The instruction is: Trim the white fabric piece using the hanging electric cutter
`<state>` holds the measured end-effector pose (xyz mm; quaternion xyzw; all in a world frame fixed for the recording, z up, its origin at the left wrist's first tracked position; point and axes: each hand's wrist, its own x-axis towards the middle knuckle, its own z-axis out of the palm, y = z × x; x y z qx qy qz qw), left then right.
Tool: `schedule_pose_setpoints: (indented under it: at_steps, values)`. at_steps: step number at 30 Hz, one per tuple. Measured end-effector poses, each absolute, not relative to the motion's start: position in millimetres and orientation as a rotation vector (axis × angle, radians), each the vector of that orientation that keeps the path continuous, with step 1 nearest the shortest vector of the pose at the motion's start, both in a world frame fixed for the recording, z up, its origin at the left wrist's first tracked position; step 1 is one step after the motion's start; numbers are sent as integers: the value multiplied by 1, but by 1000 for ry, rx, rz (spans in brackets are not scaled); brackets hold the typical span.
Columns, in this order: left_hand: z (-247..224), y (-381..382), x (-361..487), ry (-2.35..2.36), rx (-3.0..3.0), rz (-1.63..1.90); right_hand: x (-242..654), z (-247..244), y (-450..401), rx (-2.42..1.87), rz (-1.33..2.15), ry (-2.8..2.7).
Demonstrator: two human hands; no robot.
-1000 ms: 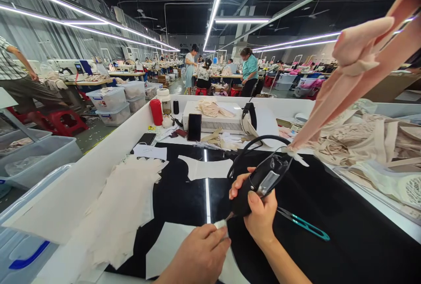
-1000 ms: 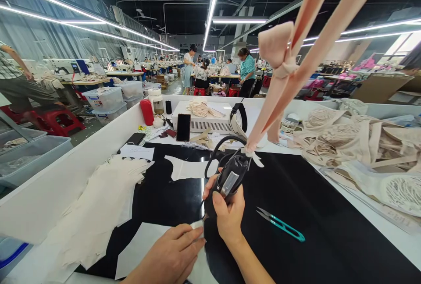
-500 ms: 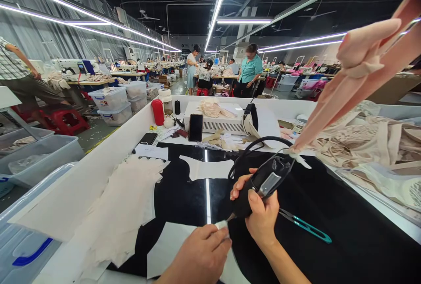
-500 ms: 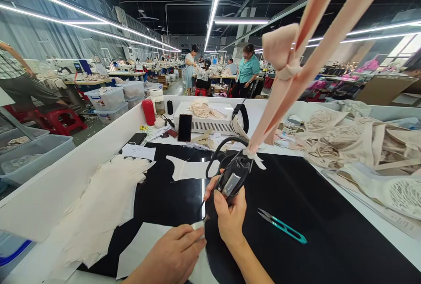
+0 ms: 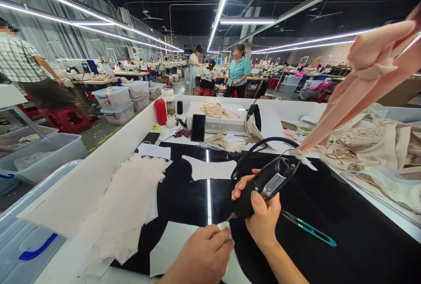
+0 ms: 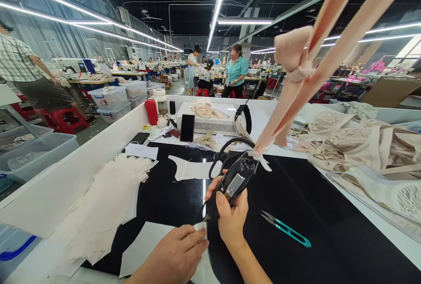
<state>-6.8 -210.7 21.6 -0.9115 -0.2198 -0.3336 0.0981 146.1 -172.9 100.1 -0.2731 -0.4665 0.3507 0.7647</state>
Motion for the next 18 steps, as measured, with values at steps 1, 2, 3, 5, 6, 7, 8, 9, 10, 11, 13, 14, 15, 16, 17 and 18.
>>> schedule_pose_setpoints:
  at_steps: [1,2,3,5,6,7,8,9,10,11,13,14,15,16,17,18]
  values:
    - [22,-211,-7,-663,-2696,-984,145,100,-173,-585,769,-1007]
    - [22,-211,-7,-675,-2691,-988,144,100,-174,-578,775,-1008]
    - [23,-212,-7,-681,-2688,-992,143,100,-174,-572,782,-1016]
    - [26,-213,-7,-679,-2681,-999,141,99,-175,-564,791,-1039]
    - [28,-213,-7,-671,-2673,-1004,140,98,-175,-561,792,-1048]
    - [29,-213,-7,-664,-2668,-1007,139,97,-175,-557,791,-1053]
    - [30,-213,-7,-661,-2665,-1007,139,96,-175,-557,789,-1055]
    - [30,-213,-7,-664,-2665,-1003,139,95,-175,-562,787,-1055]
    - [30,-213,-7,-667,-2667,-1003,138,95,-174,-567,784,-1055]
    - [29,-213,-6,-675,-2671,-1005,139,95,-174,-574,782,-1058]
    - [28,-213,-7,-686,-2681,-1014,139,95,-173,-583,783,-1063]
    - [27,-214,-7,-694,-2692,-1012,139,96,-172,-583,786,-1064]
    - [27,-214,-8,-700,-2708,-1009,140,96,-172,-581,789,-1062]
    - [27,-215,-9,-712,-2733,-996,141,97,-172,-579,789,-1059]
    - [29,-215,-11,-730,-2765,-975,142,98,-173,-578,785,-1057]
    - [31,-215,-13,-758,-2799,-950,144,99,-173,-580,779,-1058]
